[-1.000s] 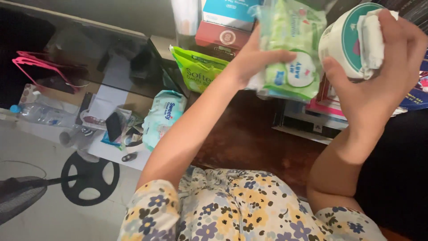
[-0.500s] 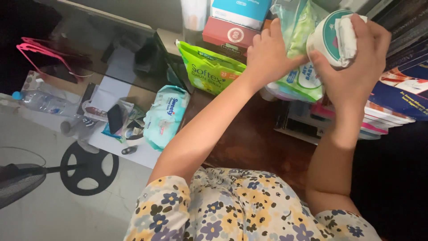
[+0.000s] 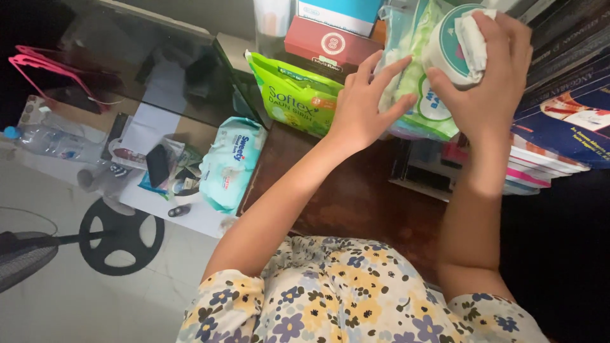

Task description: Organizing and moving various toiletry items and personal care products from a bed onto a wooden desk.

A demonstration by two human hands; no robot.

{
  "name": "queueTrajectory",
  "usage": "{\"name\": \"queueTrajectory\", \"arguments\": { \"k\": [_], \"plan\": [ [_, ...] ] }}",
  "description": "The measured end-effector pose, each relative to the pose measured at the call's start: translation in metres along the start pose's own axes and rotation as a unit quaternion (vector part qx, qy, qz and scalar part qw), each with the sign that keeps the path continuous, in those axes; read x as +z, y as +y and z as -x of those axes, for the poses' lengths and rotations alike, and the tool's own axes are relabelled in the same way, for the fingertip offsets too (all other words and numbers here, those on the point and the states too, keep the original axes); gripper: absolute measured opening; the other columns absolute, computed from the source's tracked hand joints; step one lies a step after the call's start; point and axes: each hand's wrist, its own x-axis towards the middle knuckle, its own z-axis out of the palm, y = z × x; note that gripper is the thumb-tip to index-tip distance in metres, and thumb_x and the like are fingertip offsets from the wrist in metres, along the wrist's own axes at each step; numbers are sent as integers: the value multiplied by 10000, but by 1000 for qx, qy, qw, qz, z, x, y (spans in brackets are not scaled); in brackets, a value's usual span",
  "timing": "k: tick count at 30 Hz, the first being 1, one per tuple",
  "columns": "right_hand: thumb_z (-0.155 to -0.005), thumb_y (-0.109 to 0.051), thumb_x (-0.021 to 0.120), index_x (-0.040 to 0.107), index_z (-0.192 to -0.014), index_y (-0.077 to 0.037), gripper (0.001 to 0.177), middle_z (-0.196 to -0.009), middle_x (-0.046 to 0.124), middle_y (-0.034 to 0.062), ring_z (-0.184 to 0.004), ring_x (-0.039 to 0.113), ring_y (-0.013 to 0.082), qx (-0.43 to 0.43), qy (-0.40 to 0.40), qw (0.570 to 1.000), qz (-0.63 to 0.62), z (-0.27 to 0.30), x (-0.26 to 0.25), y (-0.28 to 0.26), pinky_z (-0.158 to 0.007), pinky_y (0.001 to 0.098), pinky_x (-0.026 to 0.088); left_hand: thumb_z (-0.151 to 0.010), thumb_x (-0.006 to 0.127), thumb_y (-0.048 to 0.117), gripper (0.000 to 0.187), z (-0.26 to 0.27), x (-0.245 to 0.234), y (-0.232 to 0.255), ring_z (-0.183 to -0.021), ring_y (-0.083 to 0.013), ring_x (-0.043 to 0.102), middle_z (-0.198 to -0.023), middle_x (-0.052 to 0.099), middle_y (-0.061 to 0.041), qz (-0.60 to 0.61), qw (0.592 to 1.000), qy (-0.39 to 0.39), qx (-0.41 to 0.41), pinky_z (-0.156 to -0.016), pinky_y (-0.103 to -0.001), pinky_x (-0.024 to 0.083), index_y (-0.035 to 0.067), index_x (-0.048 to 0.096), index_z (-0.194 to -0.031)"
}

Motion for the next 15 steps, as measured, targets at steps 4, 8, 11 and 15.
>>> {"name": "queueTrajectory", "arguments": {
  "k": [4, 8, 11, 15],
  "plan": [
    [-859, -189, 839, 550, -1411, -85, 632, -1433, 486, 130, -1343, 496, 349, -8, -17, 1000, -5, -7, -2, -1, -1127, 448, 448, -974, 678, 530, 596, 2, 8, -2, -1395, -401, 481, -1615, 391, -180, -30, 999, 11, -7, -1142, -526, 402, 360, 488, -1513],
    [-866, -154, 844, 555, -1430, -80, 638, -1441, 490, 127, -1350, 501, 347, -39, -30, 999, -15, -10, 1, 5, -1137, 444, 447, -995, 640, 530, 614, 6, 14, -2, -1435, -406, 444, -1635, 370, -199, -31, 999, 25, -9, -1162, -531, 381, 337, 447, -1545],
    [-849, -131, 806, 549, -1412, -82, 621, -1453, 487, 121, -1363, 532, 332, -32, -30, 998, -46, -9, 0, 8, -1140, 422, 476, -1013, 625, 527, 661, 8, 12, -2, -1458, -413, 419, -1639, 352, -223, -16, 999, 36, 0, -1175, -541, 353, 257, 407, -1575],
    [-880, -138, 862, 549, -1408, -48, 621, -1403, 478, 161, -1315, 555, 344, -67, -14, 996, -59, -23, -4, -11, -1094, 423, 498, -1083, 593, 431, 629, 17, -9, -1, -1486, -357, 418, -1591, 395, -203, 69, 992, 99, 44, -1282, -497, 317, 134, 392, -1600]
  ]
}}
